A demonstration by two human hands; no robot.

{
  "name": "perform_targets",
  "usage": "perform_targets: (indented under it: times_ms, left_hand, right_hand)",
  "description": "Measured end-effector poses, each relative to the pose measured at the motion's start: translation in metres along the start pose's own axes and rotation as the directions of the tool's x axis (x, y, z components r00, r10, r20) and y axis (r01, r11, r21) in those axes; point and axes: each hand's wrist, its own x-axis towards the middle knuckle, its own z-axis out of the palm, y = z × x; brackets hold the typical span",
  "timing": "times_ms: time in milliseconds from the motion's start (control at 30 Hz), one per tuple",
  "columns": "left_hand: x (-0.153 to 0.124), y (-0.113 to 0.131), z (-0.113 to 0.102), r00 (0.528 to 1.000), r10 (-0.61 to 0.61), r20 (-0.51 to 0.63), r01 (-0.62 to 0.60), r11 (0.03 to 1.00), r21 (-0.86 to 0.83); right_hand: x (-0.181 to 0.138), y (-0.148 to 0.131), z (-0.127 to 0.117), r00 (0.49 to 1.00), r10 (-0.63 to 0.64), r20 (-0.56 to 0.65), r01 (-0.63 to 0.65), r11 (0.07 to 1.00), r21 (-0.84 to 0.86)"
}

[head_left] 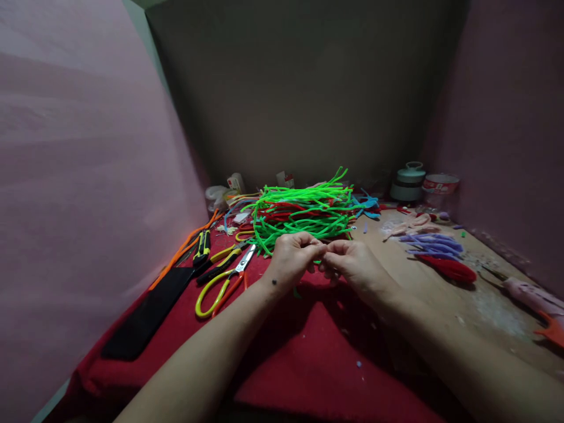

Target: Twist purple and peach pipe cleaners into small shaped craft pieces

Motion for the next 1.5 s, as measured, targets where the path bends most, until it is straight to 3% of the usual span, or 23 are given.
perform_targets:
  times_ms: [133,300,467,633,833,1000,1333,1500]
  left_hand:
    - [-0.002,0.002,0.0,0.999,-0.054,-0.009,0.054,0.998,-0.016]
    - [-0.002,-0.004,0.001,0.972,0.197,-0.13,-0.164,0.959,0.231]
    - [0.001,-0.004,-0.004,0.999,0.042,0.019,-0.041,0.999,-0.027]
    - [0.009,-0.009,-0.015,0.991,0.016,0.133,0.014,0.976,-0.218]
    - [0.011,-0.008,-0.026,0.96,0.092,0.265,-0.061,0.99,-0.124]
    - [0.011,-0.004,-0.03,0.944,0.083,0.32,-0.057,0.994,-0.091]
    - [0.011,-0.004,-0.026,0.965,0.1,0.242,-0.091,0.995,-0.045]
    - [0.008,0.0,-0.024,0.965,0.041,0.259,-0.038,0.999,-0.017]
  right_hand:
    - [0.0,0.0,0.001,0.999,0.051,-0.004,-0.051,0.999,0.015]
    - [-0.001,0.0,0.001,0.991,0.126,0.034,-0.129,0.986,0.106]
    - [-0.002,-0.004,0.0,0.99,0.129,0.048,-0.133,0.986,0.104]
    - [-0.001,-0.003,-0.002,0.987,0.139,0.083,-0.149,0.981,0.125]
    - [0.0,0.0,-0.004,0.983,0.152,0.108,-0.164,0.98,0.114]
    - [-0.002,-0.003,-0.004,0.964,0.182,0.192,-0.199,0.978,0.07]
    - [-0.005,-0.005,-0.003,0.973,0.137,0.186,-0.154,0.985,0.08]
    - [-0.003,-0.004,-0.002,0.987,0.096,0.131,-0.11,0.988,0.105]
